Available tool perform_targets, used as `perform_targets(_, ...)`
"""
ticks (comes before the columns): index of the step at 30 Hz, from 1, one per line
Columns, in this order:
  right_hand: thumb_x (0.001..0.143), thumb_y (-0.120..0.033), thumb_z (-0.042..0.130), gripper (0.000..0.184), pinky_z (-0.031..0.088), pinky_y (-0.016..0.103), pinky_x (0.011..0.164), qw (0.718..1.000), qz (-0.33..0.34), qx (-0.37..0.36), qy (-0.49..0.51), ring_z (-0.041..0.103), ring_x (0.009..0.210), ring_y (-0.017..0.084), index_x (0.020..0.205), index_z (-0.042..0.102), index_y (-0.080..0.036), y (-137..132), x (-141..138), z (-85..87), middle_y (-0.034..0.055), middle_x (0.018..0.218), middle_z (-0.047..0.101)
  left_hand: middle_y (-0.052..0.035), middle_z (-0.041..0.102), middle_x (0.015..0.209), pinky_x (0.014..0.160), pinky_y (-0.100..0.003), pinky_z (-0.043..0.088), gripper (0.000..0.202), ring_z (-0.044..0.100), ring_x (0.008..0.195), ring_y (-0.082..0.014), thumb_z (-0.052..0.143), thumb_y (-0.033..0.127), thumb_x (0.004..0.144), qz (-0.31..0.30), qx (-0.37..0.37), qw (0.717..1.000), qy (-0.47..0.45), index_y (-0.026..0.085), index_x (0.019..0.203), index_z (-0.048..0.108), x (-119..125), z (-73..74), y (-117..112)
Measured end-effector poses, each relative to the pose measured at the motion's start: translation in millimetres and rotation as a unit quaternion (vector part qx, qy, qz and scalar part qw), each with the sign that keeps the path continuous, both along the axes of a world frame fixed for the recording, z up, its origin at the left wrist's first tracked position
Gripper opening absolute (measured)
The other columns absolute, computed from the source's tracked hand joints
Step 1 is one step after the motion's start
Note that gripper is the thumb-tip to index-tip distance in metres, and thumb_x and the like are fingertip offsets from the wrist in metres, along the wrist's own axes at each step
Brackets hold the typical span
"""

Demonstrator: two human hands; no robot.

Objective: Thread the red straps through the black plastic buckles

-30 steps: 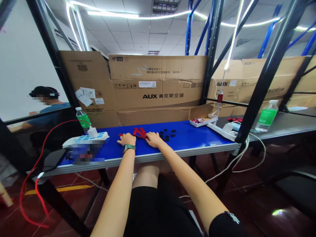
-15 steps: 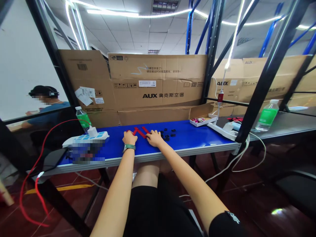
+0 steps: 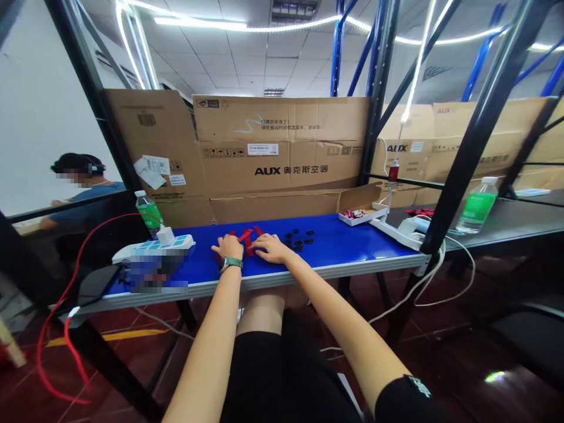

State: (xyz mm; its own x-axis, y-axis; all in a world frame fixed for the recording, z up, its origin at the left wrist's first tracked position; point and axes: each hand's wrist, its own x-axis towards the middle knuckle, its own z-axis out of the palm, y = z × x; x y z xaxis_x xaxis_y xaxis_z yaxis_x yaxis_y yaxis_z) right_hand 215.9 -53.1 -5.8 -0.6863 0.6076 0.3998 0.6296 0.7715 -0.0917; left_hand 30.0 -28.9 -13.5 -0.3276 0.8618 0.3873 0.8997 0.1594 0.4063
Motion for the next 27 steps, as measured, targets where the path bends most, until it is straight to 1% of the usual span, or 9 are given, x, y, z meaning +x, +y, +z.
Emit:
perform_targets(3,0.094,-0.026,0.05,0.037,0.03,0.044,0.1,1.0,0.004,-0.004,-0.023,0.043,0.126,0.026,0.127,0.065,-0.03,2.8,-1.4,-3.2,0.0057,0.13,0.063,-0.0133,0.073,0.105,0.103,-0.064,0.028,0.027,0.054,0.115,-0.0357,0.058,0.017,0.078,-0.026,-0.008,0.999,0.017,0.025,0.095,0.078,4.6,3.5,0.1)
perform_targets(6,0.091,-0.023,0.049,0.036,0.031,0.043,0.098,1.0,0.001,0.009,-0.018,0.045,0.12,0.026,0.122,0.069,-0.028,3.8,-1.6,-4.7,0.0069,0.124,0.065,-0.0126,0.073,0.106,0.102,-0.063,0.028,0.025,0.053,0.115,-0.0367,0.061,0.023,0.075,-0.043,-0.017,0.999,0.025,0.026,0.093,0.078,7.4,6.1,-0.7)
perform_targets(10,0.088,-0.022,0.052,0.027,0.032,0.04,0.095,1.0,0.002,0.027,-0.007,0.044,0.12,0.027,0.108,0.071,-0.023,1.7,-1.2,-3.4,0.0082,0.127,0.062,-0.0128,0.071,0.11,0.101,-0.065,0.028,0.024,0.051,0.116,-0.0386,0.061,0.026,0.074,-0.049,-0.021,0.998,0.031,0.028,0.09,0.079,8.5,6.7,-2.6)
perform_targets(13,0.087,-0.021,0.053,0.023,0.031,0.038,0.095,1.0,0.011,0.015,-0.004,0.047,0.116,0.025,0.102,0.069,-0.022,-1.0,-1.2,-1.2,0.0072,0.119,0.065,-0.012,0.066,0.123,0.102,-0.067,0.027,0.032,0.05,0.118,-0.0401,0.06,0.031,0.075,-0.041,-0.027,0.999,0.023,0.033,0.102,0.078,7.4,4.4,-2.6)
perform_targets(15,0.087,-0.021,0.052,0.023,0.031,0.038,0.095,1.0,0.014,0.004,-0.001,0.049,0.113,0.024,0.103,0.068,-0.022,-2.9,-1.3,0.3,0.0061,0.11,0.067,-0.0112,0.061,0.131,0.102,-0.066,0.027,0.039,0.048,0.121,-0.0407,0.059,0.035,0.077,-0.031,-0.036,0.999,0.014,0.038,0.112,0.075,6.6,2.6,-2.3)
perform_targets(18,0.089,-0.022,0.051,0.025,0.031,0.038,0.095,1.0,0.008,-0.002,-0.004,0.049,0.112,0.025,0.107,0.069,-0.023,-4.3,-2.1,1.6,0.006,0.107,0.068,-0.0101,0.058,0.135,0.102,-0.065,0.027,0.042,0.046,0.124,-0.0412,0.056,0.037,0.079,-0.017,-0.054,0.998,0.007,0.041,0.117,0.072,6.7,1.4,-2.0)
perform_targets(22,0.091,-0.025,0.051,0.029,0.033,0.039,0.094,1.0,-0.009,0.005,-0.017,0.049,0.109,0.026,0.111,0.072,-0.022,-2.4,-3.3,0.7,0.0087,0.103,0.067,-0.0114,0.058,0.136,0.102,-0.063,0.026,0.045,0.045,0.125,-0.0414,0.055,0.035,0.079,0.006,-0.069,0.998,0.005,0.038,0.121,0.071,9.0,3.0,-3.0)
perform_targets(25,0.092,-0.024,0.051,0.029,0.036,0.038,0.094,1.0,-0.008,0.007,-0.011,0.053,0.105,0.025,0.109,0.074,-0.021,0.1,-2.8,-0.2,0.0085,0.097,0.068,-0.0142,0.057,0.138,0.102,-0.062,0.026,0.046,0.045,0.126,-0.0414,0.053,0.033,0.08,0.035,-0.068,0.997,0.01,0.031,0.122,0.07,10.6,3.4,-3.4)
perform_targets(27,0.091,-0.022,0.051,0.03,0.039,0.035,0.093,1.0,0.007,0.001,0.002,0.058,0.101,0.023,0.109,0.075,-0.019,1.3,-2.0,-0.4,0.0081,0.098,0.069,-0.0173,0.056,0.137,0.102,-0.06,0.027,0.044,0.045,0.126,-0.0416,0.052,0.033,0.08,0.052,-0.058,0.997,0.018,0.024,0.119,0.072,11.2,3.1,-3.2)
